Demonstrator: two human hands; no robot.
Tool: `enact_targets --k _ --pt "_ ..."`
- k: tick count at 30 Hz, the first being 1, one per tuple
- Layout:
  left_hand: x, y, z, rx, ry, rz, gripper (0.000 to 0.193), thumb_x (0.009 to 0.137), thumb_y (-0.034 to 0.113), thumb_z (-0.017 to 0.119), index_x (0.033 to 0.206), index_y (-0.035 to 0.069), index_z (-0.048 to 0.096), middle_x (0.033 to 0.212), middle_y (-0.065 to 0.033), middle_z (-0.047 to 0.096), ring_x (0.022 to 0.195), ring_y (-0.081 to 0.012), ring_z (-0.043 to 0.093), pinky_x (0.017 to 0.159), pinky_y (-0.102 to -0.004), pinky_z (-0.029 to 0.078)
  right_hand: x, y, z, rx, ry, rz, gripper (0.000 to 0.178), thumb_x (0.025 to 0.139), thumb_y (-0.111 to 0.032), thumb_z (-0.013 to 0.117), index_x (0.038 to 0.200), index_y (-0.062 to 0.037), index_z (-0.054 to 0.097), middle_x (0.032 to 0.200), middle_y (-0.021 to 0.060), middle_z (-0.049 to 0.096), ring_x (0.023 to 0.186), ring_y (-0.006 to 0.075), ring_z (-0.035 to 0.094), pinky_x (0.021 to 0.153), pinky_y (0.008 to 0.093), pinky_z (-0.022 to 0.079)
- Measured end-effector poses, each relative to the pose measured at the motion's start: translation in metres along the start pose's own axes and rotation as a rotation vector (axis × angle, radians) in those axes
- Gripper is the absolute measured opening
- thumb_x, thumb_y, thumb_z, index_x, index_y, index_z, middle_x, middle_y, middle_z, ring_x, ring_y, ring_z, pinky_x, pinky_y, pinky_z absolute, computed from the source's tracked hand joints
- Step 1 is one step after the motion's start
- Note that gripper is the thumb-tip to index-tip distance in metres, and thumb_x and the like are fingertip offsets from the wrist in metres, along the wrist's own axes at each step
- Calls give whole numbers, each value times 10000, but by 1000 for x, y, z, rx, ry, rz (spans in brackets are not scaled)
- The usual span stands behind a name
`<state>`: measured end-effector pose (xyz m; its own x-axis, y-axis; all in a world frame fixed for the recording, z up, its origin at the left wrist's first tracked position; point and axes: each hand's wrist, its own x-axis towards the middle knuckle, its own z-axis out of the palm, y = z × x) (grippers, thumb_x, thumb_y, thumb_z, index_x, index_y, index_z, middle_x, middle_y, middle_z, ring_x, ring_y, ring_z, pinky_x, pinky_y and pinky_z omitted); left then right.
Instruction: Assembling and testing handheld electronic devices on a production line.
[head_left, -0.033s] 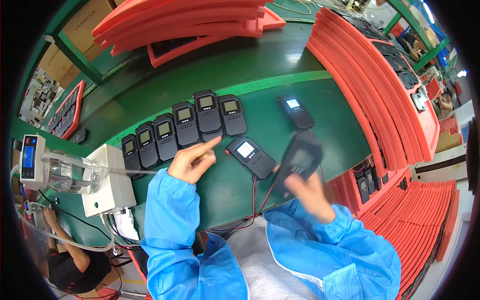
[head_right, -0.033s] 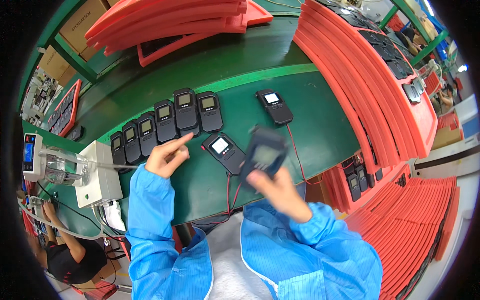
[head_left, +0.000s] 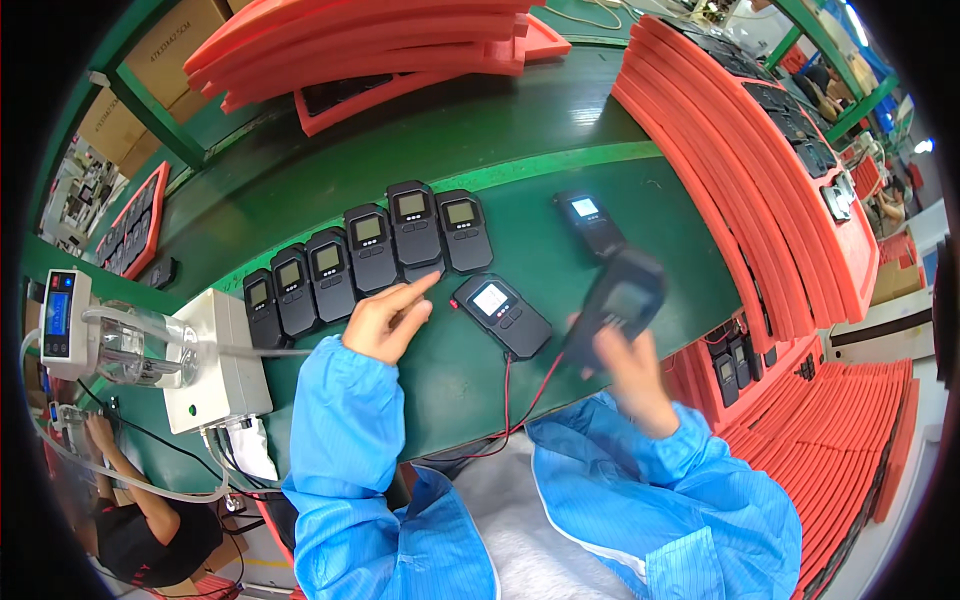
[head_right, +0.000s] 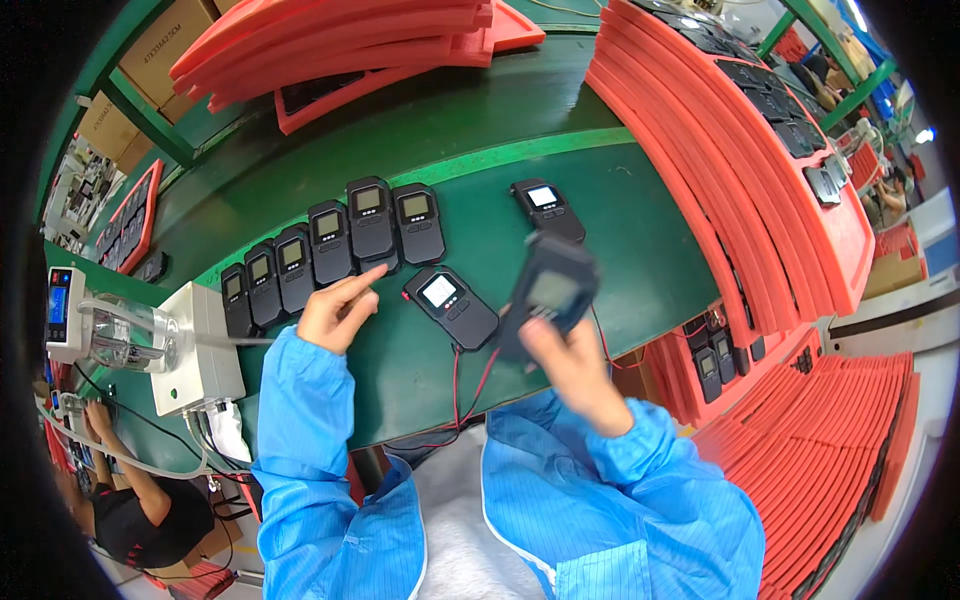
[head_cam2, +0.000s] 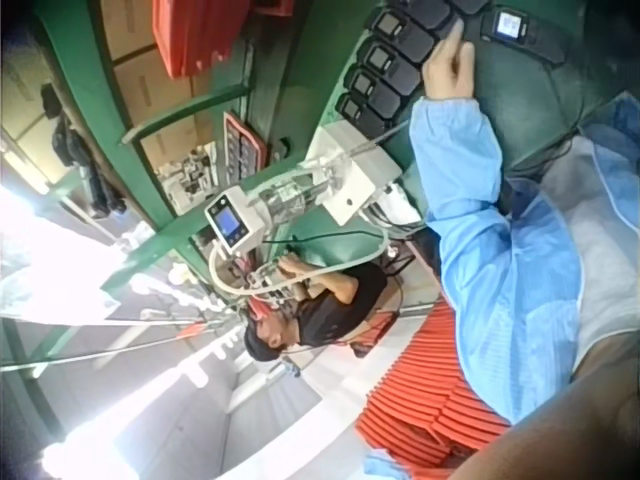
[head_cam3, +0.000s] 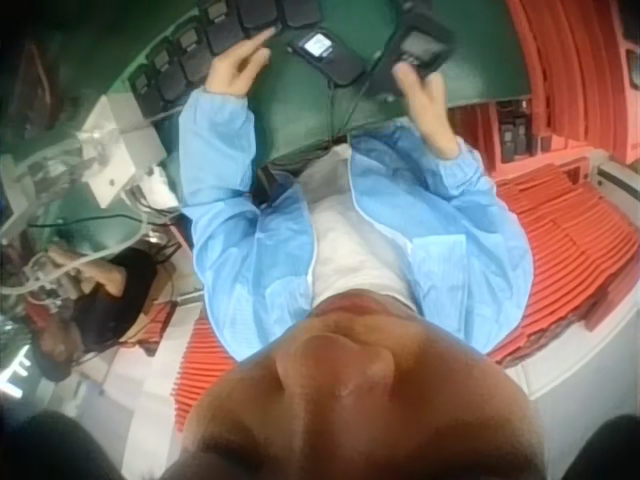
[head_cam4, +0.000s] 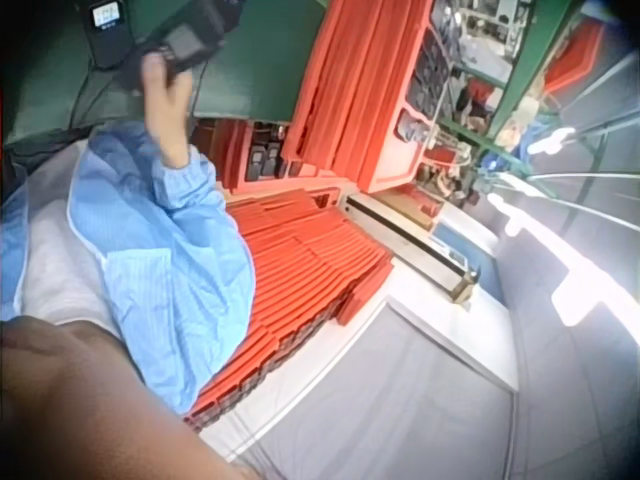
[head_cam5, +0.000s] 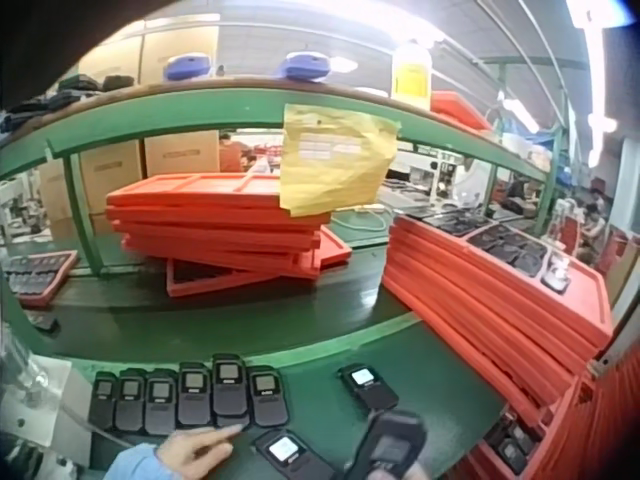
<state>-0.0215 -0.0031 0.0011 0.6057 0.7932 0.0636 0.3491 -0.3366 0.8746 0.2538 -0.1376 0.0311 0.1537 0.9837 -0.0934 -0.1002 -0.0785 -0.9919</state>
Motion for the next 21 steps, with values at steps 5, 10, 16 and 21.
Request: enact_targets --k 5,10,16,21 --pt "15 11 38 371 154 -150 394 889 291 664 1217 73 642 783 -65 601 678 -177 582 631 -321 471 66 -4 -61 -26 223 -260 469 987 -418 502 1156 5 614 960 75 676 836 139 630 722 257 488" --pt "19 16 35 389 37 -130 428 846 368 695 1169 90 664 710 -55 522 630 -188 541 581 -341 440 109 2 -58 -133 70 -63 529 993 -463 454 1107 10 661 934 65 689 868 113 624 769 241 464" --pt "19 25 33 351 -28 -210 410 850 336 695 1182 98 658 700 -47 492 608 -169 510 571 -337 427 100 15 -58 -109 94 -5 531 992 -459 455 1042 14 692 947 67 697 878 111 629 777 244 474" --pt "15 -3 32 77 136 -40 357 889 197 644 1228 83 636 761 -55 552 633 -132 514 594 -289 444 21 -17 -20 46 -131 -27 534 982 -451 492 1185 28 612 1046 98 687 939 129 641 783 275 510"
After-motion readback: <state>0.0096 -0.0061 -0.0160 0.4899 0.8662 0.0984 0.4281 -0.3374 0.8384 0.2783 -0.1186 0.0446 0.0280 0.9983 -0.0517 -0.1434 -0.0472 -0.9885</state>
